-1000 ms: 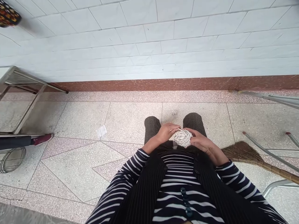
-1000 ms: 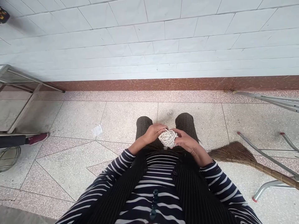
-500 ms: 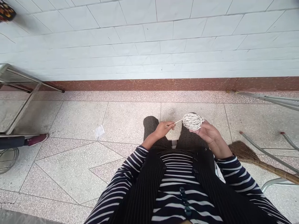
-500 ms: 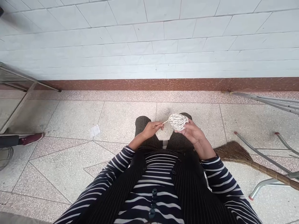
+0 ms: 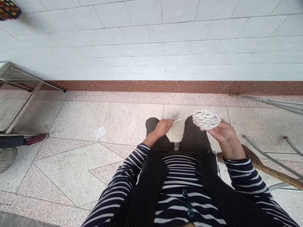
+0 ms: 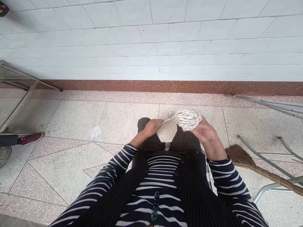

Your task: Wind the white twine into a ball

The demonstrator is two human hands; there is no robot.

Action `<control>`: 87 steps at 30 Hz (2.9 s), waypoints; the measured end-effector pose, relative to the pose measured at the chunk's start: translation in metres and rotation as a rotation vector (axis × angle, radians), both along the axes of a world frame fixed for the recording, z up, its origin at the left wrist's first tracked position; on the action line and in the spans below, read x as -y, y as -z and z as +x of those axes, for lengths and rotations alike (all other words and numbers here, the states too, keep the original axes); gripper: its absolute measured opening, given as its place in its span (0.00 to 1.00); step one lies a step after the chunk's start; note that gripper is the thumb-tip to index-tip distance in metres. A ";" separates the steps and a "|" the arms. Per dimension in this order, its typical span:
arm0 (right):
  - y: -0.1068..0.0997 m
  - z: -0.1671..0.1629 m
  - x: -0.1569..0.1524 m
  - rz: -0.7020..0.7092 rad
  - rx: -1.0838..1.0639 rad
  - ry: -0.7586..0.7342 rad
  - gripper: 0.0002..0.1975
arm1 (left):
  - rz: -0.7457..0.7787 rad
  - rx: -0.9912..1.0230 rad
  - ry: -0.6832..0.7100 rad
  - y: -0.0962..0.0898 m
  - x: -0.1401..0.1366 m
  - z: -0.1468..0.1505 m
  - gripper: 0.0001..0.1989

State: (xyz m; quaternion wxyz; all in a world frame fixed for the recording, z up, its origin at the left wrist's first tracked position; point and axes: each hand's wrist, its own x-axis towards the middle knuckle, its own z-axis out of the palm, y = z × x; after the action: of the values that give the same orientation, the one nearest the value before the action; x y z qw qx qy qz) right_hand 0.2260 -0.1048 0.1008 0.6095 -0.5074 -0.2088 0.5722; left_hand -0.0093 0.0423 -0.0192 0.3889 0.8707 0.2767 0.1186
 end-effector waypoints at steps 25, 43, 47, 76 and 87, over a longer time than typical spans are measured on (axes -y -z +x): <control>0.059 0.000 -0.035 -0.278 0.887 0.167 0.29 | 0.388 -0.096 0.269 -0.014 0.060 0.016 0.23; 0.049 -0.040 0.015 -0.113 -0.089 -0.296 0.28 | -0.338 0.170 0.079 0.014 0.039 0.011 0.22; 0.035 -0.036 0.013 -0.074 -0.108 -0.224 0.29 | -0.323 0.145 0.060 0.022 0.052 0.014 0.20; 0.061 -0.029 -0.002 0.028 -0.090 -0.212 0.30 | -0.032 0.004 0.048 0.020 0.000 0.031 0.13; 0.031 0.005 -0.032 0.070 0.286 0.162 0.29 | -0.131 -0.077 0.072 0.016 0.025 0.011 0.18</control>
State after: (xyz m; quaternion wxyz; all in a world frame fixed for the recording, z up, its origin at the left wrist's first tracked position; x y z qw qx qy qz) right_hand 0.2312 -0.0727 0.0695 0.6352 -0.5773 -0.2714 0.4355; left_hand 0.0020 0.0178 -0.0353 0.4380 0.8568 0.2669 0.0527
